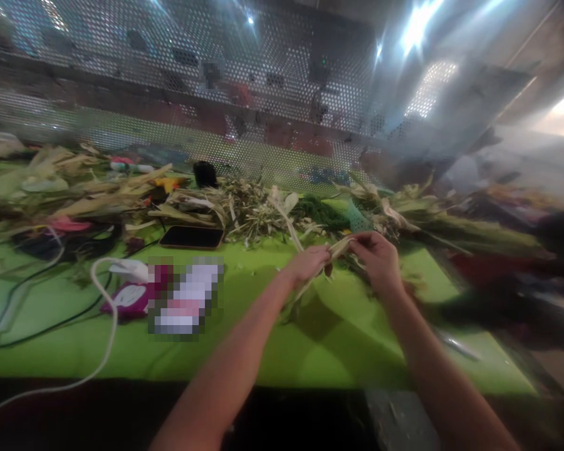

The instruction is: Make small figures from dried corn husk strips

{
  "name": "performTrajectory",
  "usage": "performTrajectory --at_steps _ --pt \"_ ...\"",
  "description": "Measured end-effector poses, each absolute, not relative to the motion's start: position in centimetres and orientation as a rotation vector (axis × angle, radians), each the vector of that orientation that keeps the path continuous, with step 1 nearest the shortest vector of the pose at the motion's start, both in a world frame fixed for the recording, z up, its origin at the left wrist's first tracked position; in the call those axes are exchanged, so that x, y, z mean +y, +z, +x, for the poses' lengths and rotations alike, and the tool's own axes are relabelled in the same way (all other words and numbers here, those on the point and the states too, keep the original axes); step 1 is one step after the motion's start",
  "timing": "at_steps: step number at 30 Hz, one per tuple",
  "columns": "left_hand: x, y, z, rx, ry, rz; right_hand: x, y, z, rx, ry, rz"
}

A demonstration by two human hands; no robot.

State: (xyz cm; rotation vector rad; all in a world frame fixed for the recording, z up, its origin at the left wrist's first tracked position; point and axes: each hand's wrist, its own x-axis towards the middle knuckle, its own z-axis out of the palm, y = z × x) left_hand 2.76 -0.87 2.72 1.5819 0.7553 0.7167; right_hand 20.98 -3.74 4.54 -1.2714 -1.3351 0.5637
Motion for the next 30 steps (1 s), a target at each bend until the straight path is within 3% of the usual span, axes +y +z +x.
performTrajectory --at_steps 12,16,19,22,26,30 --pt "0.1 2.6 1.7 0.903 0.677 2.021 -4.8 6.3 22.6 -2.043 0.306 -1.596" --pt "0.2 4.0 -0.5 1.130 1.335 1.967 -4.2 6.8 23.7 -1.802 0.309 -1.620" --pt "1.1 4.9 -2.8 1.377 1.878 1.565 -3.1 6.2 24.6 -1.428 0.545 -1.515" --pt "2.4 4.5 -3.8 1.311 2.065 1.172 -2.2 5.1 24.4 -1.178 0.655 -1.492" --pt "2.8 3.0 -1.9 1.177 1.743 1.011 -1.6 4.0 22.8 -0.936 0.863 -1.338" --pt "0.8 1.7 2.1 0.877 1.080 1.248 -1.9 3.2 20.5 -0.916 0.988 -1.263"
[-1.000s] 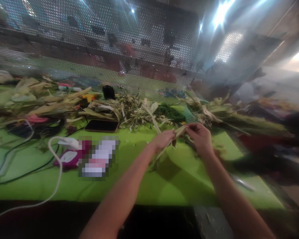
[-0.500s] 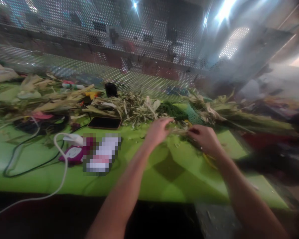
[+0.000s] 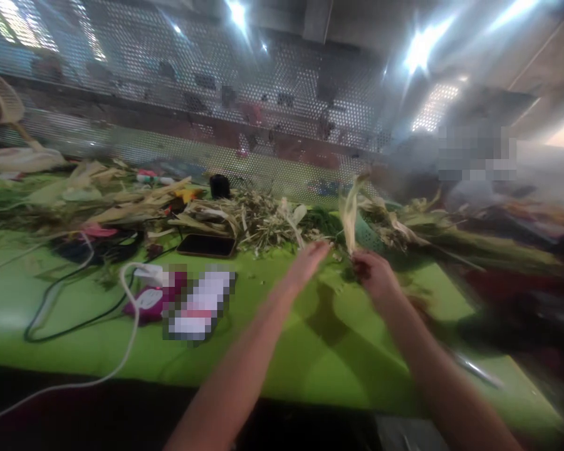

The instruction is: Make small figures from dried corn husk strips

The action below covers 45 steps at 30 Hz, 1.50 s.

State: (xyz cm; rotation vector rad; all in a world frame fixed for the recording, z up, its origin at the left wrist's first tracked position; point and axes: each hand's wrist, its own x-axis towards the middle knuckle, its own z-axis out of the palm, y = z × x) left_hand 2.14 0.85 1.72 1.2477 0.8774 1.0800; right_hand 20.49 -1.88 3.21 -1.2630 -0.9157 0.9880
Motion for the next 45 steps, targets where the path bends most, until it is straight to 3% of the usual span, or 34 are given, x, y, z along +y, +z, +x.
performTrajectory --at_steps 3,13,16,20,27,31,35,42,45 --pt "-0.2 1.1 4.3 0.684 1.013 1.306 -2.5 2.5 18.8 -0.917 1.142 -1.197" --pt "0.2 0.7 4.0 0.789 1.096 1.258 -3.9 1.0 17.5 -1.223 1.351 -1.257" --pt "0.1 0.9 3.8 0.993 1.100 1.413 -4.1 2.1 18.8 -1.542 0.895 -1.449" --pt "0.0 0.5 3.7 1.277 0.993 1.812 -4.6 4.6 19.2 -1.724 0.210 -1.344" --pt "-0.7 1.1 4.0 1.314 0.822 2.088 -3.8 5.2 17.7 -1.837 -0.027 -1.466" --pt "-0.7 1.7 3.6 1.411 0.641 2.125 -3.6 5.4 18.8 -1.581 0.042 -1.354" --pt "0.4 1.4 3.0 1.357 0.708 1.925 -6.0 6.7 20.8 -1.378 0.269 -1.392" --pt "1.2 0.8 2.5 0.917 0.874 1.351 -11.2 6.8 23.1 -2.250 1.247 -1.259" --pt "0.9 1.1 2.7 0.817 0.856 1.264 -9.5 6.4 23.3 -2.183 1.148 -1.420"
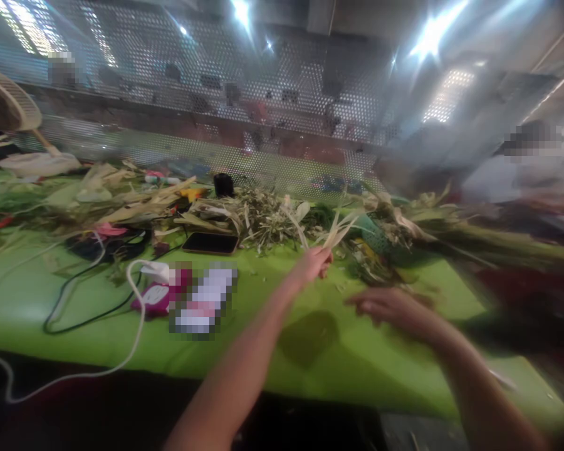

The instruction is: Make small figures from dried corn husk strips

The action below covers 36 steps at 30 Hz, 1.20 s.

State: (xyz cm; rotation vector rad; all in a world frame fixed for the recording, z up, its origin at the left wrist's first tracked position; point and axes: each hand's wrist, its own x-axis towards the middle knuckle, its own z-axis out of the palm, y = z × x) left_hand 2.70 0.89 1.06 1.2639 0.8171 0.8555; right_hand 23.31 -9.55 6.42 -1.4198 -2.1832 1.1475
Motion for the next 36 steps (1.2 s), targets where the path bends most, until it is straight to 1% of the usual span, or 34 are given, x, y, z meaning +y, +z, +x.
performTrajectory --at_steps 2,4,8,10,12,19,25,31,36 --pt "0.7 1.3 2.9 0.797 0.809 1.257 -7.3 6.2 23.0 -1.922 0.898 -1.572" --pt "0.6 1.4 3.0 0.795 0.764 1.270 -5.1 6.0 22.4 -1.739 0.826 -1.529" --pt "0.3 1.3 3.2 0.759 0.672 1.359 -2.3 5.8 20.7 -1.491 1.101 -1.271" --pt "0.2 1.3 3.1 0.766 0.609 1.437 -1.8 5.9 20.3 -1.342 1.134 -1.202" --pt "0.1 1.3 3.0 0.781 0.564 1.487 -1.5 6.4 20.3 -1.260 1.096 -1.194" --pt "0.5 1.8 1.9 0.812 0.548 1.600 -1.4 7.7 20.3 -1.382 0.876 -1.260" --pt "0.2 1.9 2.6 0.600 0.756 1.566 -1.9 7.0 18.7 -1.573 0.916 -1.309" --pt "-0.1 1.7 3.3 0.829 0.831 1.801 -1.3 5.7 19.0 -1.524 0.875 -1.273" --pt "-0.2 2.1 3.0 0.901 0.829 1.850 -1.1 5.3 19.2 -1.459 0.915 -1.270"
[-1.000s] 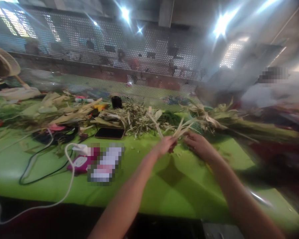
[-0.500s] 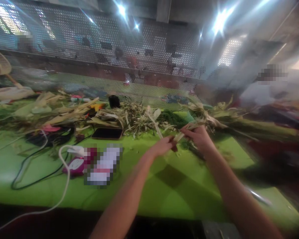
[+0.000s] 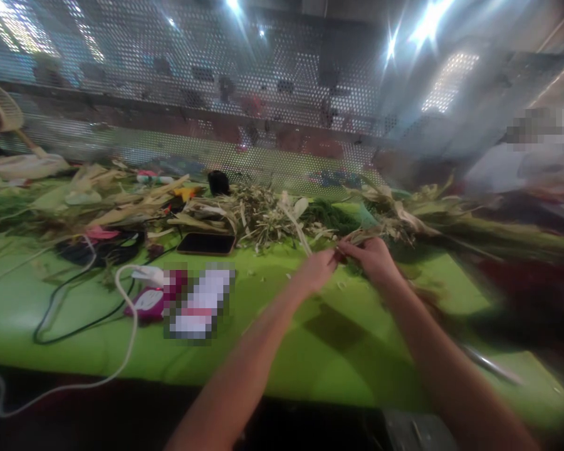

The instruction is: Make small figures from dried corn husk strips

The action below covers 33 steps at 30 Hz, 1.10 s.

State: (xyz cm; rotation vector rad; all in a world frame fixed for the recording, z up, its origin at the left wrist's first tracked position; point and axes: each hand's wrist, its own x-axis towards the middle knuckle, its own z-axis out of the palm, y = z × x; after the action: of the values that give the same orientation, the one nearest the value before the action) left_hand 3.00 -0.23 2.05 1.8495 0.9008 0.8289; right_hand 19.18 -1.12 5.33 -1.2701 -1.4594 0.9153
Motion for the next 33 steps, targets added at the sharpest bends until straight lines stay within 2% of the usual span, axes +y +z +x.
performTrajectory --at_steps 8,19,33 --pt "0.2 1.9 2.8 0.841 0.898 1.644 -1.2 5.1 19.7 -1.327 1.056 -1.191" --pt "-0.4 2.4 2.6 0.676 0.688 1.406 -1.2 4.1 20.8 -1.373 1.251 -1.163" --pt "-0.2 1.6 2.8 0.635 0.730 1.603 -1.6 4.4 19.9 -1.345 1.123 -1.191"
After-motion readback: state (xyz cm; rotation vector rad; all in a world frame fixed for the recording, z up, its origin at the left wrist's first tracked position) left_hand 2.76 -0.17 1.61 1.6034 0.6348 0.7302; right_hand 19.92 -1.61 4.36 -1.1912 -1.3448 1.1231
